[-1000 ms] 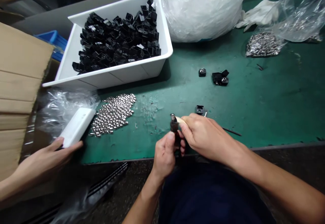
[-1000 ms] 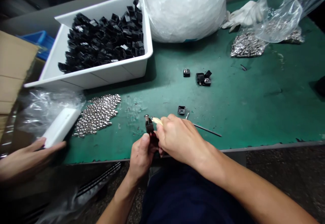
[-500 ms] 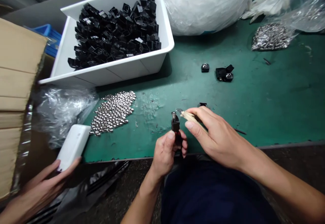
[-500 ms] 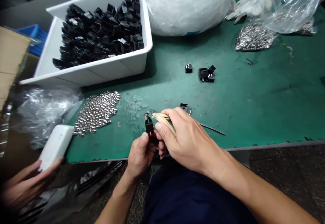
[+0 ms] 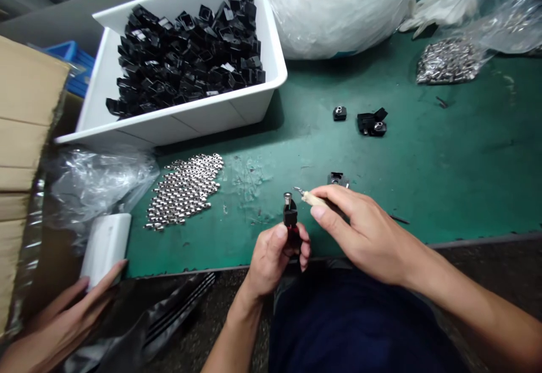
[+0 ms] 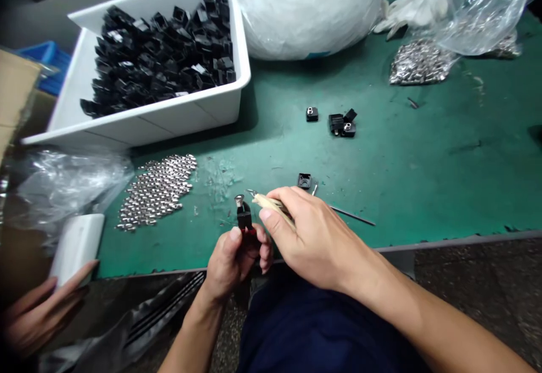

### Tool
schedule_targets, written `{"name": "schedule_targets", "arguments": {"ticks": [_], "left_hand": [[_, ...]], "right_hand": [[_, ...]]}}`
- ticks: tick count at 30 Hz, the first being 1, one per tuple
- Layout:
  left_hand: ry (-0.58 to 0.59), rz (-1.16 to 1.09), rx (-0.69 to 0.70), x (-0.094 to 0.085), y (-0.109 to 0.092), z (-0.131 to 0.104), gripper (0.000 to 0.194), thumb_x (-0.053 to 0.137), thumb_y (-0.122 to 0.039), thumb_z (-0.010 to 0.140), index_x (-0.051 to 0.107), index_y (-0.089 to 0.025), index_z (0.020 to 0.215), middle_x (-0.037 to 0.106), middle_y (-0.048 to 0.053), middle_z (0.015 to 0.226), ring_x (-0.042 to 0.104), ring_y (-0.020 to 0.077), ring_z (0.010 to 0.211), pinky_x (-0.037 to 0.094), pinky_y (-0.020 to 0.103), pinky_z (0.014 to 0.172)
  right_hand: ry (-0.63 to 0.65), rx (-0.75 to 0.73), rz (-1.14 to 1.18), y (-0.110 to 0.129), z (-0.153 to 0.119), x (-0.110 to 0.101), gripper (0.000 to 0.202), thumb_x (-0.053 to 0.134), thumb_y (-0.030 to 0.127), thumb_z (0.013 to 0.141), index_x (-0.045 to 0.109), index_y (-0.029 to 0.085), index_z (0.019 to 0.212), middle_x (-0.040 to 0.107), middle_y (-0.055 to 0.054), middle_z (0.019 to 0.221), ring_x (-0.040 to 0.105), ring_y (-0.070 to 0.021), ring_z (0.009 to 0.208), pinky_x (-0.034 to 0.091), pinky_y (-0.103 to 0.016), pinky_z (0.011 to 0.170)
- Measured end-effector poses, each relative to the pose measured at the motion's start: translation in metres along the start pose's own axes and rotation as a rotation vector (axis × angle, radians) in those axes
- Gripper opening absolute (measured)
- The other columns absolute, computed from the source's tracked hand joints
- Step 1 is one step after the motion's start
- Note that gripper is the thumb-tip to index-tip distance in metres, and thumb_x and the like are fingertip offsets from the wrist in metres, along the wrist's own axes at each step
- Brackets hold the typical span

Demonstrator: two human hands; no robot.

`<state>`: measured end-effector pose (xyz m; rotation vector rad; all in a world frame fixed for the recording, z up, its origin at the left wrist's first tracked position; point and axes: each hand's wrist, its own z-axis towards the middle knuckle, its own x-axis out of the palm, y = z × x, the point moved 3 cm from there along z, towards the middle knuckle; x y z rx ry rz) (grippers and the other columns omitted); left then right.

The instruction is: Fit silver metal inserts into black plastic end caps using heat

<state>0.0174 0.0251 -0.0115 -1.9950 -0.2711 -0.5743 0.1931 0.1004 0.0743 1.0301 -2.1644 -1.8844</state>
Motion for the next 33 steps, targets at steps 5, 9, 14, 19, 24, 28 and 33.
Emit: {"name": "schedule_targets", "arguments": {"ticks": [5,9,14,19,24,28,33], "left_hand": [[0.064,0.122,-0.066,-0.002,-0.007,-0.002,0.052,0.053,-0.061,0.096,0.067,-0.011,0.095,0.065,0.007,0.073,0.059,0.0146,0.060,0.048,0.027,0.057],[0.146,0.125,-0.130,-0.006,-0.011,0.000,0.054,0.055,-0.063,0.093,0.068,-0.010,0.092,0.064,0.007,0.069,0.058,0.0149,0.057,0.046,0.027,0.055],[0.245,0.056,-0.183,-0.008,-0.012,0.002,0.057,0.056,-0.066,0.091,0.068,-0.010,0.087,0.062,0.007,0.063,0.054,0.0140,0.051,0.043,0.026,0.051],[0.307,0.093,-0.205,-0.006,-0.013,0.002,0.057,0.056,-0.064,0.091,0.069,-0.009,0.085,0.061,0.007,0.060,0.053,0.0138,0.049,0.042,0.025,0.049],[0.337,0.157,-0.239,-0.003,-0.016,0.003,0.060,0.057,-0.066,0.089,0.070,-0.008,0.082,0.063,0.009,0.060,0.054,0.0143,0.048,0.041,0.025,0.049],[0.352,0.187,-0.240,-0.002,-0.017,0.004,0.061,0.055,-0.067,0.089,0.070,-0.008,0.081,0.063,0.009,0.059,0.054,0.0145,0.047,0.041,0.025,0.049],[0.368,0.217,-0.235,-0.004,-0.017,0.003,0.061,0.054,-0.066,0.090,0.071,-0.008,0.082,0.062,0.009,0.059,0.053,0.0143,0.047,0.041,0.025,0.049]], "right_hand": [[0.033,0.036,0.453,-0.007,0.012,-0.003,0.019,0.064,0.036,0.098,0.065,0.020,0.109,0.068,-0.001,0.099,0.061,-0.0158,0.089,0.047,-0.028,0.079],[0.066,-0.010,0.654,-0.007,0.016,-0.006,0.027,0.071,0.019,0.087,0.054,0.020,0.107,0.067,-0.001,0.099,0.059,-0.0130,0.080,0.047,-0.025,0.071],[-0.049,-0.055,0.337,-0.006,0.017,-0.013,0.018,0.058,0.005,0.080,0.052,0.020,0.089,0.060,0.004,0.079,0.048,-0.0104,0.067,0.040,-0.025,0.065],[0.099,0.018,0.490,-0.005,0.020,-0.015,0.012,0.061,0.014,0.085,0.051,0.019,0.086,0.057,0.004,0.076,0.043,-0.0087,0.062,0.037,-0.022,0.057],[0.311,0.150,0.684,-0.004,0.020,-0.020,0.023,0.070,0.015,0.080,0.050,0.019,0.089,0.066,0.001,0.085,0.046,-0.0061,0.057,0.036,-0.017,0.047],[0.357,0.181,0.709,-0.006,0.021,-0.024,0.025,0.074,0.016,0.077,0.053,0.017,0.090,0.068,0.000,0.087,0.052,-0.0067,0.057,0.042,-0.016,0.046],[0.407,0.184,0.784,-0.010,0.024,-0.019,0.028,0.075,0.015,0.075,0.051,0.018,0.089,0.070,0.001,0.084,0.054,-0.0066,0.055,0.044,-0.015,0.043]]}}
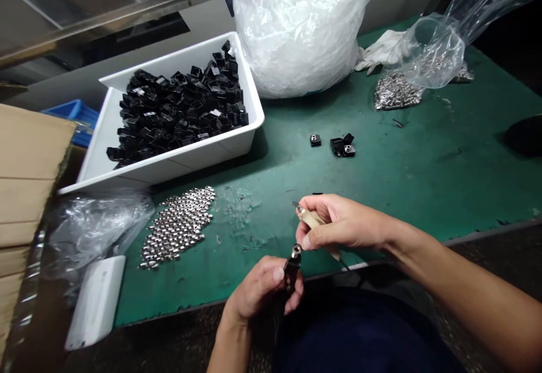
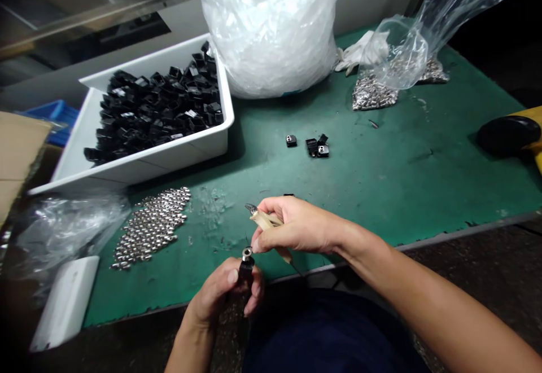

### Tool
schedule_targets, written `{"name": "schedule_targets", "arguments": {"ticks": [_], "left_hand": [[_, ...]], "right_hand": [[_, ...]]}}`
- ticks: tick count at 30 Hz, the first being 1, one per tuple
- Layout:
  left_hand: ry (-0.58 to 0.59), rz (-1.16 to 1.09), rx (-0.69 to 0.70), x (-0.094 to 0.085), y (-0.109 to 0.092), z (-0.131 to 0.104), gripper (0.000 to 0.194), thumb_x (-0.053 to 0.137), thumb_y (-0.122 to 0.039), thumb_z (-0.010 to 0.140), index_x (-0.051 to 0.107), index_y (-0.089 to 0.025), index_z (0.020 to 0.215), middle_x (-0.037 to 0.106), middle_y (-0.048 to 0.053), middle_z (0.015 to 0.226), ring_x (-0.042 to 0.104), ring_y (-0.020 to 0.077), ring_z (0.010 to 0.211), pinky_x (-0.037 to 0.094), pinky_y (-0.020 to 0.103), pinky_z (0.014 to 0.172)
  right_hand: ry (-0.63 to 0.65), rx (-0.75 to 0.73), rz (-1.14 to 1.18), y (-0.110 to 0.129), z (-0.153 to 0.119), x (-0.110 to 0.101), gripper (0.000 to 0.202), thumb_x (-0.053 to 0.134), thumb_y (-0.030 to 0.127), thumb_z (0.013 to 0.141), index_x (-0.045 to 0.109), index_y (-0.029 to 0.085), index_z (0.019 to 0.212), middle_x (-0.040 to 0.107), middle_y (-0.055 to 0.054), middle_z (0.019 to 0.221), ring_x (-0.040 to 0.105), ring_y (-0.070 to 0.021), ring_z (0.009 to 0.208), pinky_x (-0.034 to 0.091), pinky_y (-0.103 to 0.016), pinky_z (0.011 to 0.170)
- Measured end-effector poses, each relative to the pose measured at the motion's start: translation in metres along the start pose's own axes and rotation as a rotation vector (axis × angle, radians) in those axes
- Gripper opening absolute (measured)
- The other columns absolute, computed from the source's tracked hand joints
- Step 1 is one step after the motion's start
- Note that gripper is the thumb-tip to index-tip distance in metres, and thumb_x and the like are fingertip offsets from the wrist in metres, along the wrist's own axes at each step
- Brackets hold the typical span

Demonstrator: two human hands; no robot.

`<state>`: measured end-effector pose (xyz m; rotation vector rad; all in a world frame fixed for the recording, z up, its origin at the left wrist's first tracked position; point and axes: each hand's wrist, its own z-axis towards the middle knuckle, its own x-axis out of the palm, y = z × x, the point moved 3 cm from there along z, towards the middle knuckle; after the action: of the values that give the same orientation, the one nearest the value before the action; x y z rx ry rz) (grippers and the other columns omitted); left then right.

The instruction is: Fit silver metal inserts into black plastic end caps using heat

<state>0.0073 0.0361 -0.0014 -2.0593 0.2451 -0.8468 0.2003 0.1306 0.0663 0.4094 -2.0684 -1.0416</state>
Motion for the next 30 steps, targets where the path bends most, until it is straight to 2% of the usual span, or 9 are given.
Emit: {"name": "schedule_targets", "arguments": {"ticks": [16,18,22,26,30], "left_hand": [[0.026,0.036,-0.001,-0.001,-0.001,0.000,0.062,0.056,-0.066,0.089,0.072,-0.007,0.082,0.061,0.009,0.060,0.053,0.0140,0.048,0.041,0.025,0.049],[0.041,0.029,0.025,-0.002,0.000,0.000,0.062,0.057,-0.066,0.088,0.072,-0.006,0.081,0.062,0.010,0.060,0.054,0.0142,0.049,0.041,0.025,0.050],[0.048,0.017,0.084,-0.003,0.001,-0.001,0.063,0.058,-0.066,0.088,0.073,-0.005,0.080,0.062,0.010,0.061,0.055,0.0147,0.051,0.042,0.026,0.052],[0.014,0.021,0.040,-0.001,0.003,-0.002,0.063,0.059,-0.066,0.087,0.074,-0.005,0.081,0.062,0.011,0.062,0.056,0.0150,0.051,0.040,0.026,0.052],[0.022,0.007,-0.020,0.003,0.002,-0.003,0.068,0.060,-0.073,0.081,0.075,-0.006,0.081,0.062,0.010,0.061,0.054,0.0144,0.049,0.037,0.025,0.049]], "right_hand": [[0.102,0.042,0.130,-0.014,0.009,-0.001,0.029,0.079,0.014,0.073,0.053,0.018,0.086,0.070,0.000,0.082,0.057,-0.0078,0.058,0.046,-0.014,0.043],[0.073,0.037,0.132,-0.014,0.008,-0.001,0.029,0.078,0.014,0.072,0.052,0.019,0.084,0.069,0.000,0.081,0.055,-0.0079,0.057,0.044,-0.014,0.042],[-0.081,0.004,0.112,-0.012,0.004,-0.007,0.031,0.081,0.018,0.071,0.054,0.019,0.085,0.065,0.002,0.079,0.049,-0.0068,0.057,0.040,-0.015,0.044],[-0.125,-0.031,0.062,-0.013,0.001,-0.009,0.035,0.084,0.027,0.073,0.053,0.019,0.087,0.062,0.002,0.078,0.047,-0.0078,0.059,0.039,-0.017,0.048],[-0.221,-0.106,-0.113,-0.005,0.002,-0.001,0.026,0.077,0.028,0.083,0.055,0.017,0.091,0.058,0.003,0.077,0.045,-0.0075,0.065,0.038,-0.018,0.057]]}}
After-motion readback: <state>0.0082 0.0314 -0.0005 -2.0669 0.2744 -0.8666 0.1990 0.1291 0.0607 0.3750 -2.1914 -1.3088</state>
